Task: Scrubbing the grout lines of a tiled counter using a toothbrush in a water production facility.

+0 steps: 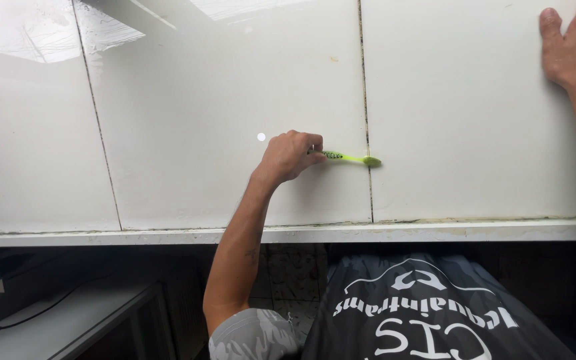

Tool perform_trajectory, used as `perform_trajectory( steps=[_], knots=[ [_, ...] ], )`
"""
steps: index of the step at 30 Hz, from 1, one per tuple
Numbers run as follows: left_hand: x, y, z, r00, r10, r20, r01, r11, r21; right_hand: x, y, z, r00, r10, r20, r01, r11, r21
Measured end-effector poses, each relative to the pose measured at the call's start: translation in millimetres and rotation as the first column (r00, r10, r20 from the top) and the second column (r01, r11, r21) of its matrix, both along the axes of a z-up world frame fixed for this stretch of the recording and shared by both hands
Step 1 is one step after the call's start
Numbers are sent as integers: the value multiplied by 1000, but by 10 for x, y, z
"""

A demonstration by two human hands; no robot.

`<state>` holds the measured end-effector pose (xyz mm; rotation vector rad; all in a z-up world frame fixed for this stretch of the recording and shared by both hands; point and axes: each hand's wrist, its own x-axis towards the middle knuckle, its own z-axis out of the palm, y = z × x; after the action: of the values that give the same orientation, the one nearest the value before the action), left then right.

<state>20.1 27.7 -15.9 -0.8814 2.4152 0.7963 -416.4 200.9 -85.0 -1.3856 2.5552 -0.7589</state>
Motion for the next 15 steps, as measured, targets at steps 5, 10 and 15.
perform_trajectory(
  steps=[5, 10, 15],
  knots=[
    [62, 113, 2, 996, 86, -6, -85, 995, 52, 105, 73, 42, 988, -16, -155, 39, 988, 149],
    [216, 266, 16, 993, 56, -105, -51, 998, 48, 251, 157, 37, 979, -17, -203, 48, 988, 145],
    [302, 317, 86, 985, 138, -103, -122, 982, 141, 308, 260, -79, 986, -26, -164, 42, 995, 96]
  ],
)
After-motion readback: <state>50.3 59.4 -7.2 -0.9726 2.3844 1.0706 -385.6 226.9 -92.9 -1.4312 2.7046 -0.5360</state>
